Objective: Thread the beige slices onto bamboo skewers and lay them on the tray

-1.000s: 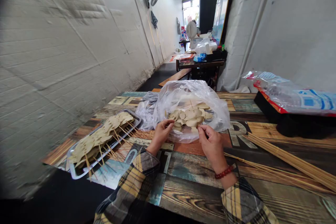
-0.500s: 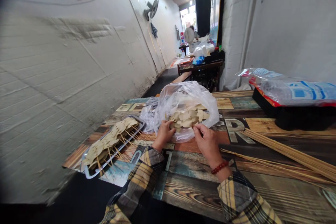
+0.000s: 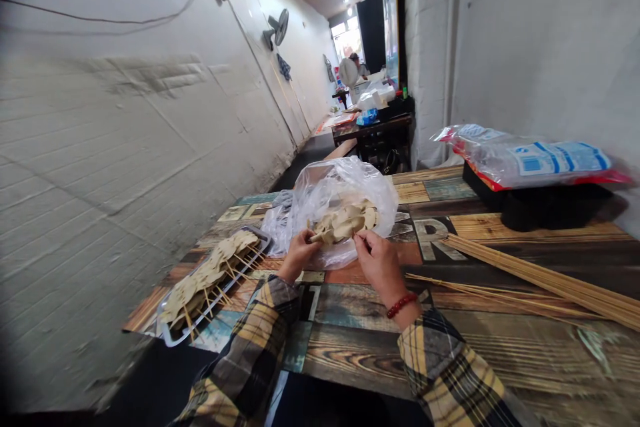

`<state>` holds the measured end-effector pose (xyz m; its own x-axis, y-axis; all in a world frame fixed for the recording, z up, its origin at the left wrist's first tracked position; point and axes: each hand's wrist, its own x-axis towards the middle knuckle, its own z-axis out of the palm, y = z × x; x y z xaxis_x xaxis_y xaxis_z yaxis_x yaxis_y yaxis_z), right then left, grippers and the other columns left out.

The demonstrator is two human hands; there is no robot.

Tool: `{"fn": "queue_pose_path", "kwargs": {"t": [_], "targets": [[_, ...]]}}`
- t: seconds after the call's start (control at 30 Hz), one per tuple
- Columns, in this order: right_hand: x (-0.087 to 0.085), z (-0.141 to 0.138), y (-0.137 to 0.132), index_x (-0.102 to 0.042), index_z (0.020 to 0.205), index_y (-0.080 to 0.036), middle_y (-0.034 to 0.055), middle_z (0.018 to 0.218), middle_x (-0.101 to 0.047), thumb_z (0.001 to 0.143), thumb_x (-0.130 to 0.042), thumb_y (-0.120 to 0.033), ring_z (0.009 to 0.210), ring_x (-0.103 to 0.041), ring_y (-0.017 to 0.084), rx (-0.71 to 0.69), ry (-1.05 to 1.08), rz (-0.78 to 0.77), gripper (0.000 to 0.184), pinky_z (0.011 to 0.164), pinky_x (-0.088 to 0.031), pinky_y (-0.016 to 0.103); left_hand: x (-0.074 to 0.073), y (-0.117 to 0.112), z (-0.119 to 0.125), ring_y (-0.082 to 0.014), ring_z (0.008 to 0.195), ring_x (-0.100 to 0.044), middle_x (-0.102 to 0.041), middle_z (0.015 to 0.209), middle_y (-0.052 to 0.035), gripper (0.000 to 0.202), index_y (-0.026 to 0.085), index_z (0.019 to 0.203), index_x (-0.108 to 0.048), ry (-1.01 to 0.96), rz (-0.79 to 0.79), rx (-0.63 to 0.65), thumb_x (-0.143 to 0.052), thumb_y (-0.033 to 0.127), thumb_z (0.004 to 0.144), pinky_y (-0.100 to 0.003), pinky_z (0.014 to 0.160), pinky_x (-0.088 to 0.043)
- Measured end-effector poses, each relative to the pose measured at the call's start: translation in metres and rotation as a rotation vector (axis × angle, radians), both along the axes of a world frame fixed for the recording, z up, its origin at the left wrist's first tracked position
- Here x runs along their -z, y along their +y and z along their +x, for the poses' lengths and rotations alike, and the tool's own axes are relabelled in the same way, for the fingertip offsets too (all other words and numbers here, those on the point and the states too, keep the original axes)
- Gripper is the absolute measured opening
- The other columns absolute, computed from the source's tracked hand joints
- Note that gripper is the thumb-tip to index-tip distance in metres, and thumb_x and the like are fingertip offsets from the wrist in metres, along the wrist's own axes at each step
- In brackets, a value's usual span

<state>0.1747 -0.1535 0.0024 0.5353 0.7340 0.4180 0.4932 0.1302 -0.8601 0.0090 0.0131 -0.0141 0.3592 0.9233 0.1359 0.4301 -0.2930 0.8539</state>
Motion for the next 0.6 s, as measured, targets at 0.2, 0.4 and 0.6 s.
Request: {"fn": "queue_pose_path", "kwargs": {"t": [0.2,0.4,0.6], "targets": [[0.0,-0.003,0.0,-0.066,0.082,-0.017,0.0026,0.064,-0.066,0.091,-0.044,-0.041,0.057,-0.057,0.015,-0.042,-0.009,0.003,0.034,0.053,-0.038,0.022,-0.014,-0.014,0.0,-0.0094,0.055,-0.057,-0.063,0.07,0.0018,0.044,0.015,0.09,-0.058,-0.533,-0.38,0.049,-0.08,0.024,0.053,-0.021,0.054,-0.042],[0.005,-0.009,-0.001,-0.07,0.082,-0.019,0.0018,0.063,-0.067,0.089,-0.047,-0.042,0.056,-0.058,0.014,-0.074,-0.045,-0.045,0.033,0.051,-0.038,0.021,-0.019,-0.022,0.0,-0.0138,0.066,-0.065,-0.069,0.076,-0.0024,0.036,0.014,0.08,-0.056,-0.702,-0.497,0.083,-0.081,0.016,0.054,-0.024,0.064,-0.048],[0.002,-0.017,-0.005,-0.071,0.085,-0.019,0.0023,0.068,-0.07,0.09,-0.046,-0.04,0.06,-0.06,0.015,-0.127,-0.104,-0.165,0.033,0.053,-0.039,0.022,-0.016,-0.024,-0.004,-0.0155,0.073,-0.068,-0.072,0.084,-0.0066,0.03,0.015,0.081,-0.057,-0.85,-0.58,0.134,-0.079,0.015,0.06,-0.027,0.072,-0.051]]}}
